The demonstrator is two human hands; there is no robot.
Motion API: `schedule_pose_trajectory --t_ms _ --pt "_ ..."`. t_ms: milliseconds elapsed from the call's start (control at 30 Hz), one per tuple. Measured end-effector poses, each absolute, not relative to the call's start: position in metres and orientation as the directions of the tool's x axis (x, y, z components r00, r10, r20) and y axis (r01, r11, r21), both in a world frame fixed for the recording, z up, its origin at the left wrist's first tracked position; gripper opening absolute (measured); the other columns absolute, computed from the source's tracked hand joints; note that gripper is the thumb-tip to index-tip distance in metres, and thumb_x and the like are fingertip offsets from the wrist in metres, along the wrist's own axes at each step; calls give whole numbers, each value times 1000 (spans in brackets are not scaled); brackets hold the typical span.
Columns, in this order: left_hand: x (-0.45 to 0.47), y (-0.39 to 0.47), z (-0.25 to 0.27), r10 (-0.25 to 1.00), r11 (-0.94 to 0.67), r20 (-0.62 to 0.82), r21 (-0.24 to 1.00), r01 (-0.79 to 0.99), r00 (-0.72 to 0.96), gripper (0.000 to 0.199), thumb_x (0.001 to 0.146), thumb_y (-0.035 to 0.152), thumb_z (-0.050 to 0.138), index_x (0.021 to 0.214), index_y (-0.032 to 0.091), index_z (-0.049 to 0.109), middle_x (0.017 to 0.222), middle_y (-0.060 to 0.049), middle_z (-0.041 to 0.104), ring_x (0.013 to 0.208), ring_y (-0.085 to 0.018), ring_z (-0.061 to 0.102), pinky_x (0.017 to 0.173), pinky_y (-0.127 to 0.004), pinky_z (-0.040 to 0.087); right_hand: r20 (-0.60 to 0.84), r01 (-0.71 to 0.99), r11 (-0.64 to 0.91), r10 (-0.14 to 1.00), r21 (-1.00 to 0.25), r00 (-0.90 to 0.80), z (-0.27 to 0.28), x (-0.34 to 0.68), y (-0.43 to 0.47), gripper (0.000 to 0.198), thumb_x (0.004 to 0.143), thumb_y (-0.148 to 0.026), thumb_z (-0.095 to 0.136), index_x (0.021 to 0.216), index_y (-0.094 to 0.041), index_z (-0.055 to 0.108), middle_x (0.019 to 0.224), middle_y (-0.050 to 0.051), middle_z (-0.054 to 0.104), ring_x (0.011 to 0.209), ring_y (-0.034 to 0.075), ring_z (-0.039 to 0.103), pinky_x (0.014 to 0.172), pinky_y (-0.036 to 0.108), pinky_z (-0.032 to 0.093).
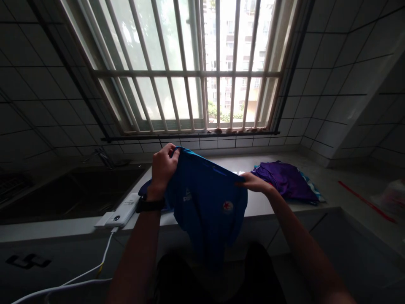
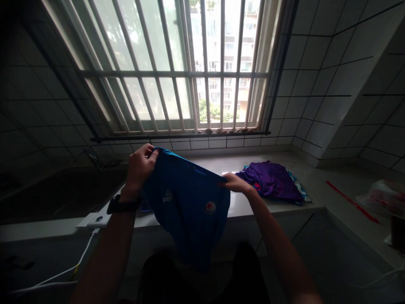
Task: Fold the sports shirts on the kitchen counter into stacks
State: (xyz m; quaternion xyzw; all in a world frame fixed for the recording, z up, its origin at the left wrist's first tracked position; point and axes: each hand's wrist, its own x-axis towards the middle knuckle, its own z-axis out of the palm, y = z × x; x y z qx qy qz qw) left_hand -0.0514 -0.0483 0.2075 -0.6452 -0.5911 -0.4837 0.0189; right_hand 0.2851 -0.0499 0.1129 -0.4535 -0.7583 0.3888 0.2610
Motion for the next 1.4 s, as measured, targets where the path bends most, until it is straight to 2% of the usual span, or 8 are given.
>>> schedule_pose_trajectory --t_ms 67,200,333,400,500,667,933,1400 --pt "-68 -32 201 809 -144 557 497 856 -187 18 93 39 58 88 24 66 89 -6 74 83 -22 67 72 -29 46 148 507 248 962 -826 -229 115 303 -32 42 77 -56 71 67 -15 68 61 -2 60 61 14 54 57 24 41" --pt "-74 7 175 935 7 324 387 922 -143 23 94 40 59 94 22 72 98 -14 77 94 -30 71 78 -34 51 106 682 76 994 -727 2 118 310 -1 32 83 -43 64 75 -14 73 72 5 68 74 23 65 66 28 49" --pt "-42 28 128 920 -123 389 404 907 -48 35 99 24 43 121 13 67 117 -21 70 118 -33 65 100 -42 51 312 833 -51 914 -550 261 101 273 6 44 88 -20 54 127 -9 72 135 22 66 131 34 59 109 40 46" --pt "-22 24 96 895 -242 444 412 878 39 47 97 16 35 137 9 58 134 -25 61 134 -37 55 112 -52 44 325 865 -39 918 -499 229 78 246 -2 62 89 -14 50 151 -9 55 159 22 49 150 31 43 121 39 36" --pt "-3 11 43 909 -324 385 411 852 160 42 92 24 51 130 17 68 132 -23 66 132 -41 58 106 -50 49 93 908 -12 994 -420 56 34 214 -18 70 95 -19 48 164 -16 39 168 18 39 152 30 43 122 43 36" --pt "-7 4 -14 913 -378 322 435 817 251 44 90 41 59 127 23 74 133 -22 69 138 -49 53 113 -62 44 30 954 -92 994 -285 105 -6 208 -20 62 104 -30 39 164 -15 40 173 14 28 161 28 26 130 50 21" --pt "-7 5 -11 939 -269 270 181 946 216 51 98 34 49 140 11 67 149 -24 60 143 -36 54 118 -51 46 92 945 -73 990 -317 108 -5 214 -14 61 104 -25 33 162 -10 43 171 17 33 160 33 27 130 56 21" --pt "-3 3 -6 942 -245 274 162 956 195 49 99 32 48 140 12 67 148 -22 62 139 -35 58 116 -47 48 117 949 -84 985 -304 125 -4 213 -15 62 102 -25 32 159 -6 47 169 18 38 159 30 32 130 49 20"
